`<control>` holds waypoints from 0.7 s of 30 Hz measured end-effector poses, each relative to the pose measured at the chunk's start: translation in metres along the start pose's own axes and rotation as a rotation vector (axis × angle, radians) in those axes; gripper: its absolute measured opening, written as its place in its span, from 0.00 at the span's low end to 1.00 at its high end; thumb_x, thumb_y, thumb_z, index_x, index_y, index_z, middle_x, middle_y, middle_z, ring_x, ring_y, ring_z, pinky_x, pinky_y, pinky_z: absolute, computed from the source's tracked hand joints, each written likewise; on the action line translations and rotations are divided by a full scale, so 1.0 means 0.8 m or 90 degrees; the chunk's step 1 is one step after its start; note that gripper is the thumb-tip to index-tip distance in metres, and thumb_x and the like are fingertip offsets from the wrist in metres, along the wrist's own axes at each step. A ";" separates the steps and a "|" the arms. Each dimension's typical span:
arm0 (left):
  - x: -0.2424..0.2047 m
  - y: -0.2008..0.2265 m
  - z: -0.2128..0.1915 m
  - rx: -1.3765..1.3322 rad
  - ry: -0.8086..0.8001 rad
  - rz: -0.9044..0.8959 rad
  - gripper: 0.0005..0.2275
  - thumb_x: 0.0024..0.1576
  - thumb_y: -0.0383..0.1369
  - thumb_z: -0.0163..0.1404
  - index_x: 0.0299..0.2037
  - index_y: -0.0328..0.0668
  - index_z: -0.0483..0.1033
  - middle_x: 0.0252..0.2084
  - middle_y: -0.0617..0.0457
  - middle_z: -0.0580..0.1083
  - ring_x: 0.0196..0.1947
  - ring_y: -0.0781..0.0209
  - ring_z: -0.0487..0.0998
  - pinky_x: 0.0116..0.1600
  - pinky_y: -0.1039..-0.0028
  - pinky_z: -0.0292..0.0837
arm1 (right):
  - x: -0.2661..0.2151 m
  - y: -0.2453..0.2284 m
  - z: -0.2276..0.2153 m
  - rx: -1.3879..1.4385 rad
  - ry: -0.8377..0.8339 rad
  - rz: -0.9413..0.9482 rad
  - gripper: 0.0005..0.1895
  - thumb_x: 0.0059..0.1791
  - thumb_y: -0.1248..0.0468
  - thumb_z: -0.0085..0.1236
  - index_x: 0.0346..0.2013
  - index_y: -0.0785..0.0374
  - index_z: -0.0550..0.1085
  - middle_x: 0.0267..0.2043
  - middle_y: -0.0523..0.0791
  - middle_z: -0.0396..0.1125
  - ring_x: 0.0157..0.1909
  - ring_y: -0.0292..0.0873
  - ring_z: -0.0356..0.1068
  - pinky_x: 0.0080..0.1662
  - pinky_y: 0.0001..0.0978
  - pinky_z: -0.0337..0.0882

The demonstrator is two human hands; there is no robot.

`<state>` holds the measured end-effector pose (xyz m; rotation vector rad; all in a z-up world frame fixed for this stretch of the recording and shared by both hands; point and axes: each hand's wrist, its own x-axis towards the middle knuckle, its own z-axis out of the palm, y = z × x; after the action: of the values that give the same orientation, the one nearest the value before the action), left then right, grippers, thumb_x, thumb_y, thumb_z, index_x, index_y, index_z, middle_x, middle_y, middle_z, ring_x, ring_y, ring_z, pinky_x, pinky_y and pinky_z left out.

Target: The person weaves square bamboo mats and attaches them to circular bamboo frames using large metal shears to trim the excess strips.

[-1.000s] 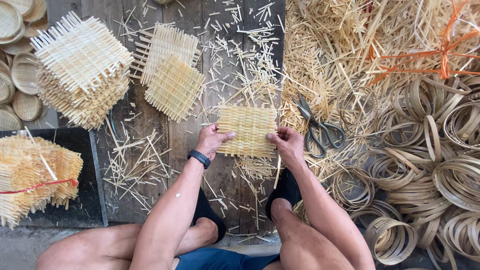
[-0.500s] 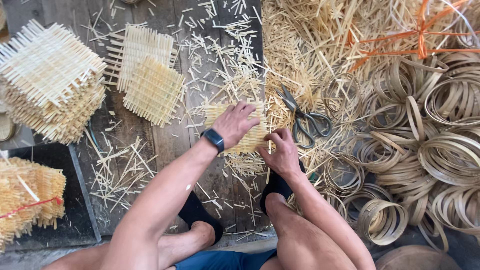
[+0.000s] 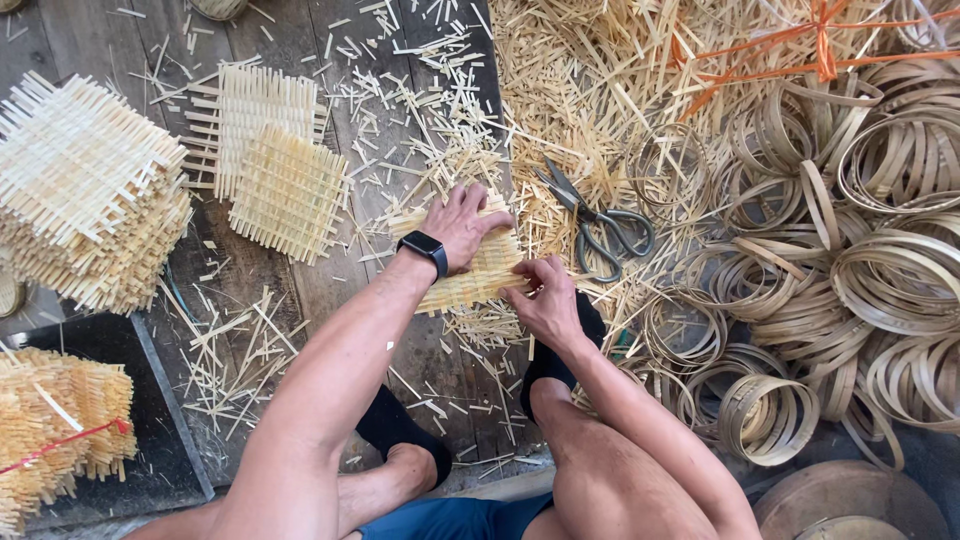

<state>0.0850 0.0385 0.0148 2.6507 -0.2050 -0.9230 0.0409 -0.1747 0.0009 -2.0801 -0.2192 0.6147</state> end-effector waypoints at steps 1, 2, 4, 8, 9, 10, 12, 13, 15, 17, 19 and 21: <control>-0.001 0.002 -0.002 -0.011 -0.005 0.002 0.36 0.42 0.19 0.62 0.60 0.73 0.70 0.59 0.48 0.60 0.65 0.45 0.58 0.64 0.44 0.59 | -0.002 0.000 0.002 -0.005 0.010 0.004 0.20 0.39 0.62 0.74 0.41 0.65 0.77 0.38 0.47 0.65 0.35 0.42 0.69 0.40 0.34 0.74; -0.001 0.002 -0.006 -0.021 -0.010 0.002 0.37 0.41 0.20 0.62 0.59 0.74 0.70 0.60 0.49 0.59 0.66 0.45 0.57 0.64 0.42 0.58 | -0.003 0.000 0.005 -0.010 0.019 0.007 0.20 0.39 0.62 0.74 0.41 0.65 0.77 0.38 0.46 0.64 0.36 0.42 0.68 0.40 0.34 0.74; -0.004 0.005 -0.012 -0.032 -0.026 -0.006 0.37 0.41 0.20 0.63 0.60 0.75 0.70 0.61 0.49 0.59 0.66 0.46 0.56 0.64 0.41 0.57 | -0.005 -0.003 0.008 -0.007 0.026 0.021 0.20 0.39 0.63 0.74 0.42 0.65 0.77 0.39 0.46 0.63 0.38 0.42 0.67 0.40 0.33 0.74; -0.007 0.007 -0.015 -0.045 -0.033 -0.010 0.39 0.40 0.20 0.64 0.60 0.76 0.69 0.61 0.51 0.59 0.66 0.50 0.58 0.65 0.44 0.56 | -0.007 -0.008 0.012 0.018 0.034 0.053 0.19 0.39 0.64 0.73 0.42 0.63 0.77 0.42 0.45 0.63 0.39 0.41 0.66 0.40 0.30 0.77; -0.008 0.005 -0.014 -0.053 -0.026 -0.004 0.39 0.39 0.20 0.64 0.60 0.76 0.70 0.60 0.51 0.59 0.66 0.50 0.58 0.66 0.44 0.56 | -0.007 -0.008 0.013 0.021 0.040 0.057 0.19 0.39 0.64 0.73 0.43 0.63 0.77 0.42 0.45 0.63 0.39 0.41 0.66 0.40 0.30 0.77; -0.010 0.002 -0.014 -0.045 -0.016 0.008 0.39 0.39 0.19 0.63 0.59 0.76 0.70 0.61 0.51 0.59 0.66 0.50 0.58 0.65 0.45 0.57 | -0.007 -0.009 0.013 0.017 0.041 0.061 0.19 0.39 0.65 0.73 0.43 0.63 0.77 0.42 0.45 0.62 0.39 0.41 0.66 0.40 0.30 0.77; -0.012 -0.003 -0.010 -0.029 0.001 0.033 0.39 0.38 0.17 0.62 0.59 0.75 0.71 0.61 0.50 0.59 0.65 0.49 0.59 0.63 0.47 0.59 | -0.007 -0.009 0.014 0.009 0.042 0.068 0.19 0.40 0.65 0.73 0.43 0.62 0.78 0.43 0.45 0.62 0.40 0.40 0.66 0.40 0.30 0.76; -0.011 -0.003 -0.007 -0.032 0.007 0.023 0.38 0.39 0.17 0.62 0.59 0.73 0.71 0.61 0.50 0.59 0.65 0.50 0.60 0.63 0.47 0.59 | -0.007 -0.008 0.014 0.018 0.038 0.076 0.18 0.41 0.66 0.72 0.44 0.62 0.78 0.43 0.45 0.62 0.40 0.39 0.66 0.40 0.29 0.76; -0.008 -0.002 -0.005 -0.037 0.019 0.005 0.36 0.42 0.18 0.61 0.59 0.70 0.71 0.60 0.51 0.60 0.63 0.50 0.61 0.62 0.48 0.61 | -0.006 -0.009 0.015 0.036 0.030 0.093 0.18 0.41 0.66 0.71 0.44 0.61 0.78 0.43 0.45 0.61 0.40 0.38 0.67 0.41 0.27 0.77; -0.002 0.002 -0.007 -0.029 -0.020 -0.024 0.34 0.41 0.20 0.63 0.57 0.68 0.71 0.60 0.51 0.60 0.64 0.51 0.60 0.62 0.49 0.62 | -0.006 -0.009 0.015 0.036 0.026 0.109 0.17 0.41 0.66 0.71 0.44 0.61 0.78 0.43 0.45 0.61 0.39 0.38 0.67 0.40 0.28 0.76; 0.000 0.007 -0.009 -0.019 -0.041 -0.042 0.31 0.42 0.21 0.63 0.56 0.66 0.72 0.59 0.51 0.60 0.64 0.51 0.61 0.61 0.49 0.63 | -0.006 -0.010 0.014 0.031 0.025 0.106 0.17 0.41 0.66 0.71 0.44 0.61 0.78 0.43 0.44 0.61 0.38 0.38 0.67 0.40 0.28 0.76; 0.001 0.008 -0.011 -0.001 -0.046 -0.044 0.28 0.46 0.22 0.62 0.55 0.65 0.72 0.59 0.50 0.60 0.63 0.50 0.61 0.59 0.48 0.65 | -0.006 -0.012 0.015 0.027 0.032 0.088 0.17 0.41 0.66 0.72 0.43 0.61 0.78 0.43 0.44 0.61 0.39 0.38 0.67 0.40 0.27 0.76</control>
<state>0.0908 0.0348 0.0233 2.6397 -0.1301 -1.0404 0.0311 -0.1625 0.0050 -2.0794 -0.0327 0.6428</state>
